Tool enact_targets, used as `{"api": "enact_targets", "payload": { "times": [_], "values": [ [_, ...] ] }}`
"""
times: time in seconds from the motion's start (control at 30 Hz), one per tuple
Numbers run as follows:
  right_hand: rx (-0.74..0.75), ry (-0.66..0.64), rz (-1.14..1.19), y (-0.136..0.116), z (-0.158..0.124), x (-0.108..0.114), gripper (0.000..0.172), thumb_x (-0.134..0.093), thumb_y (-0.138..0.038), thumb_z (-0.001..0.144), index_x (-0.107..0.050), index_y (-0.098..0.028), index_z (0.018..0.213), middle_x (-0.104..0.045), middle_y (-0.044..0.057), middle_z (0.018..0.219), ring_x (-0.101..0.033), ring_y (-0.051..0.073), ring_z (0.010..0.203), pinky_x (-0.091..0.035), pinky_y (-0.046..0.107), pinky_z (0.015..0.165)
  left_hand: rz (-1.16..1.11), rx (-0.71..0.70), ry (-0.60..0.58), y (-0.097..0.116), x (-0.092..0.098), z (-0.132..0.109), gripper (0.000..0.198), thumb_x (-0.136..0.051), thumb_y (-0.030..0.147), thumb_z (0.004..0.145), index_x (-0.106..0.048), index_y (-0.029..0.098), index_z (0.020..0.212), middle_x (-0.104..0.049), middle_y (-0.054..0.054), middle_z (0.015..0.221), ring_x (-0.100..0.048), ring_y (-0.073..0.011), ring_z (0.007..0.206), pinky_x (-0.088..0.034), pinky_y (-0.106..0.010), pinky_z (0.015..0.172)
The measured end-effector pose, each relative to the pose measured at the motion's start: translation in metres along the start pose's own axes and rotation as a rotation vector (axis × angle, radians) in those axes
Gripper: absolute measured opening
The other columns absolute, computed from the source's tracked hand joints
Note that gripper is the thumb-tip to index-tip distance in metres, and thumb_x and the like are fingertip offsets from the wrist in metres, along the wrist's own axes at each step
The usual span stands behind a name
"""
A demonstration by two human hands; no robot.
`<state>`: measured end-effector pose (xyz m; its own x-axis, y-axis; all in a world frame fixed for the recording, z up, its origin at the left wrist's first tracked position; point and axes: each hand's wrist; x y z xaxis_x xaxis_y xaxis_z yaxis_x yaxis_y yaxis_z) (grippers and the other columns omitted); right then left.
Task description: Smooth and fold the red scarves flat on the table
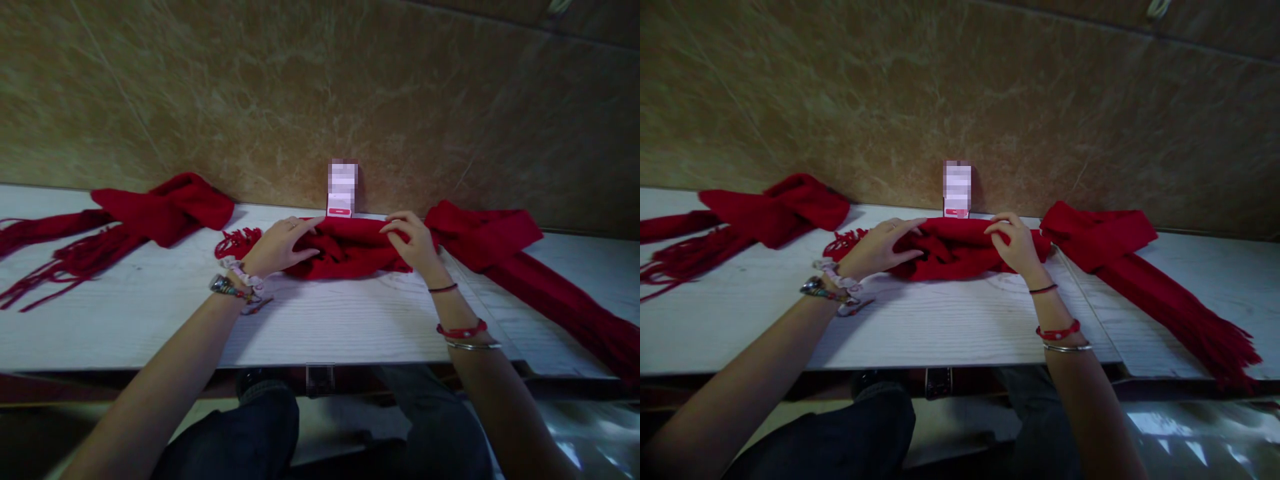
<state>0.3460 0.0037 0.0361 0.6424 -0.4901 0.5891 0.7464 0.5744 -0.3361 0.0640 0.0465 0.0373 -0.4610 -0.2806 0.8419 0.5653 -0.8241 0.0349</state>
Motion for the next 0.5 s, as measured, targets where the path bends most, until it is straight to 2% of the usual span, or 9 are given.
{"api": "enact_targets", "payload": {
  "times": [0.1, 0.2, 0.27, 0.37, 0.5],
  "values": [
    [0.112, -0.213, -0.031, -0.008, -0.005, -0.011, 0.010, -0.058, -0.021, 0.075, -0.066, -0.022, 0.081, -0.053, 0.007, 0.108, -0.049, 0.022, 0.106, -0.040, 0.045, 0.094, 0.055, 0.041, 0.012, -0.001, -0.005, 0.001, 0.063, -0.060, 0.034, 0.079, -0.033, 0.016, 0.134, -0.057, -0.012, 0.111, -0.050, -0.0236, 0.103, -0.040, -0.036, 0.087],
    [0.169, -0.350, -0.090, -0.007, -0.011, -0.021, 0.014, -0.066, -0.027, 0.070, -0.068, -0.020, 0.083, -0.049, 0.010, 0.119, -0.042, 0.027, 0.116, -0.034, 0.050, 0.098, 0.062, 0.089, 0.041, 0.001, -0.010, 0.001, 0.061, -0.058, 0.032, 0.081, -0.034, 0.015, 0.134, -0.057, -0.012, 0.111, -0.049, -0.0237, 0.105, -0.039, -0.037, 0.089],
    [0.159, -0.380, -0.138, -0.004, -0.013, -0.025, 0.014, -0.068, -0.027, 0.069, -0.068, -0.020, 0.082, -0.048, 0.011, 0.122, -0.039, 0.029, 0.118, -0.030, 0.055, 0.099, 0.033, 0.098, 0.069, 0.003, -0.014, 0.001, 0.058, -0.057, 0.030, 0.081, -0.035, 0.018, 0.134, -0.059, -0.010, 0.108, -0.049, -0.0228, 0.104, -0.039, -0.037, 0.089],
    [0.118, -0.376, -0.191, -0.003, -0.014, -0.029, 0.004, -0.065, -0.021, 0.070, -0.067, -0.020, 0.074, -0.048, 0.011, 0.123, -0.038, 0.030, 0.120, -0.026, 0.060, 0.100, -0.041, 0.074, 0.127, 0.011, -0.018, 0.002, 0.056, -0.058, 0.030, 0.081, -0.037, 0.020, 0.132, -0.063, -0.005, 0.097, -0.050, -0.0207, 0.097, -0.038, -0.037, 0.088],
    [0.103, -0.358, -0.170, -0.003, -0.012, -0.030, 0.007, -0.059, -0.015, 0.073, -0.063, -0.019, 0.068, -0.049, 0.011, 0.118, -0.042, 0.028, 0.116, -0.031, 0.055, 0.099, -0.111, 0.007, 0.152, 0.023, -0.021, 0.003, 0.059, -0.062, 0.036, 0.078, -0.040, 0.019, 0.130, -0.064, -0.003, 0.088, -0.050, -0.0191, 0.089, -0.039, -0.035, 0.083]
  ]
}}
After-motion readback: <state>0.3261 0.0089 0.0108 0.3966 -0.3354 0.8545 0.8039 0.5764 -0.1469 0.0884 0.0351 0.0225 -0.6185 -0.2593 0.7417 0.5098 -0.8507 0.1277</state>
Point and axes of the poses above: each hand's wrist, its own z-axis towards the middle knuckle, its own x-axis out of the back of the hand, y = z × x
